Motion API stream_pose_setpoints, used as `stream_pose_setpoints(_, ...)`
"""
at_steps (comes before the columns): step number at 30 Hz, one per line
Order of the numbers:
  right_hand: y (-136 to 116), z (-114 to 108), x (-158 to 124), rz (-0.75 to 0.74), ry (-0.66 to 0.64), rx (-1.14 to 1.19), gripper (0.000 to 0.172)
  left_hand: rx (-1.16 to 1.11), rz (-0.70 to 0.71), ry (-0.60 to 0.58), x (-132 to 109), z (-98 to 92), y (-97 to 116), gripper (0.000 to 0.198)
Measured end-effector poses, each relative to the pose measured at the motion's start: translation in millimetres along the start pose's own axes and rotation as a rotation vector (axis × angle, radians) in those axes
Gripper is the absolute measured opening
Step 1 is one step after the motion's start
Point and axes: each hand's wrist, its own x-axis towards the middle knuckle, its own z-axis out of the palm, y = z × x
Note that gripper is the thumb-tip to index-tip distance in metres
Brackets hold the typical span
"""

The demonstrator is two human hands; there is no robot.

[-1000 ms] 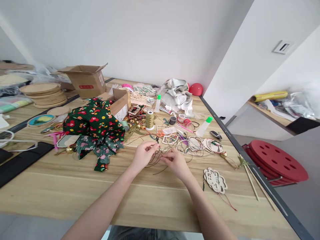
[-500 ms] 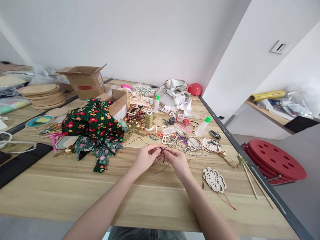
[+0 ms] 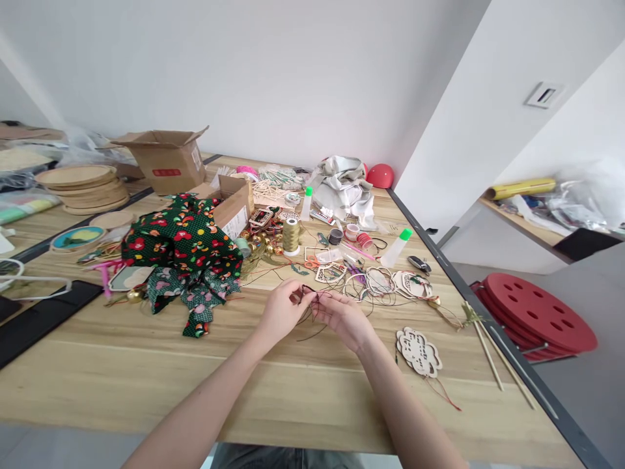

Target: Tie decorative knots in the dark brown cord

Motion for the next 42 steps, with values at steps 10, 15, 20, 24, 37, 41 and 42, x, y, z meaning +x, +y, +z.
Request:
stream_pose_setpoints(10,5.0,-2.8,3.9,-0.043,0.051,-0.075,0.025,-0.038,0.023,0.016,-1.0,-0.7,3.7,0.011)
stream_pose_setpoints(15,5.7,-3.9,4.2,-0.048,0.075,-0.055,0.027,-0.010,0.159,0.052,-2.8,-4.1,8.7,0.005)
stream_pose_setpoints(20,3.0,-2.1,1.4,-0.015,0.083,-0.057,0.025,0.124,0.280,0.102,-4.2,-2.3,4.3,0.010)
stream_pose_setpoints(24,2.9,-3.9,1.4,0.028,0.089,-0.026,0.026,0.276,0.370,0.096,-4.7,-2.3,4.3,0.012)
stream_pose_setpoints(37,6.1,1.2,0.3,0.006,0.114,-0.020,0.026,0.651,0.566,0.098,-8.6,-4.1,13.1,0.017)
stream_pose_setpoints(41,4.8,2.7,-1.0,-0.007,0.083,-0.047,0.026,0.638,0.577,0.135,-9.5,-5.1,14.5,0.013)
stream_pose_setpoints(42,4.6,2.8,-1.2,-0.005,0.071,-0.042,0.026,0.633,0.576,0.149,-9.5,-5.2,14.8,0.013)
